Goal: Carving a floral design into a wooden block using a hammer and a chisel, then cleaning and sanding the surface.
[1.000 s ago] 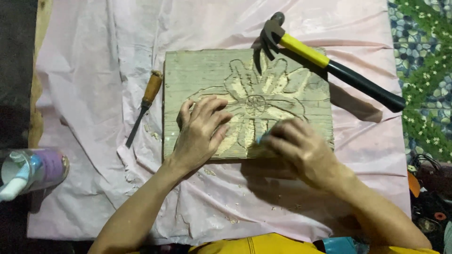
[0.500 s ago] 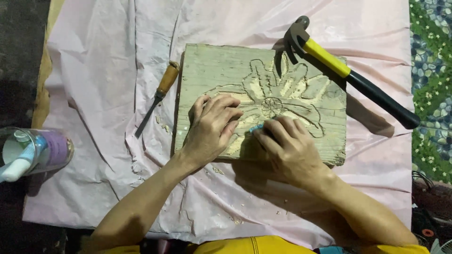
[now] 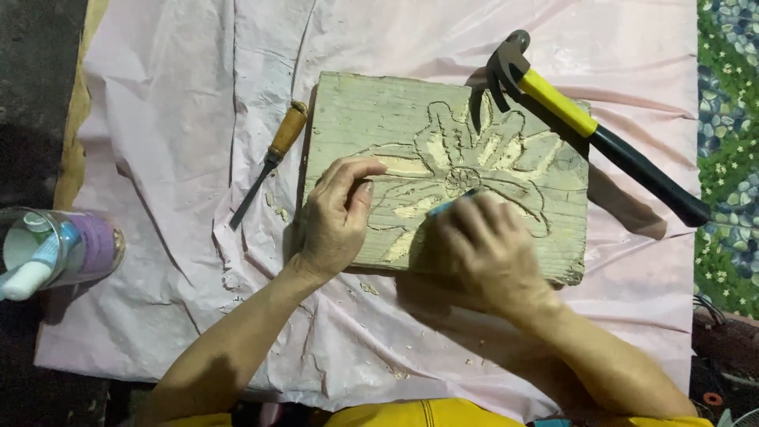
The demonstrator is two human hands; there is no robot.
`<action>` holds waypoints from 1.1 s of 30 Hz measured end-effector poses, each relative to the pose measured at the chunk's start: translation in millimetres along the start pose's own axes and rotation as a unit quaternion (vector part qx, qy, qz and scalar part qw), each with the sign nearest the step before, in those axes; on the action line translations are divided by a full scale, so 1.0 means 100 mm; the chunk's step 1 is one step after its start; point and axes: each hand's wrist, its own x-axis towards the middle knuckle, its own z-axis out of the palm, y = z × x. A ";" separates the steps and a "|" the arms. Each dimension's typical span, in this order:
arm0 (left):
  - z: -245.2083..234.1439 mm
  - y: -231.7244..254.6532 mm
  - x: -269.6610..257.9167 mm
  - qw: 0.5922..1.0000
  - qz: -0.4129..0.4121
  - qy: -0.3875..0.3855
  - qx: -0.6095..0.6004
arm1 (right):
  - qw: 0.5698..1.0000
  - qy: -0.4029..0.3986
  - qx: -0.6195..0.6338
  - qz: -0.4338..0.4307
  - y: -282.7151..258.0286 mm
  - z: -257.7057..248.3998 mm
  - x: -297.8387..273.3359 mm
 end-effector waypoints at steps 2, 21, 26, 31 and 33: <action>0.00 0.01 0.00 1.000 0.005 0.007 -0.006 | 1.000 -0.011 0.021 -0.016 -0.26 -0.08 0.09; 0.02 0.12 0.03 0.994 0.088 0.026 0.066 | 0.999 0.040 0.010 -0.005 -0.09 0.11 0.01; 0.09 -0.04 -0.01 0.994 0.078 0.001 0.081 | 0.992 0.045 0.115 -0.008 -0.46 -0.18 0.27; 0.19 -0.11 -0.06 0.957 0.120 -0.075 0.254 | 0.994 0.041 0.092 -0.035 -0.22 -0.15 0.21; 0.13 0.00 -0.02 0.958 0.141 -0.090 0.232 | 0.997 0.046 0.050 0.039 -0.02 -0.12 0.15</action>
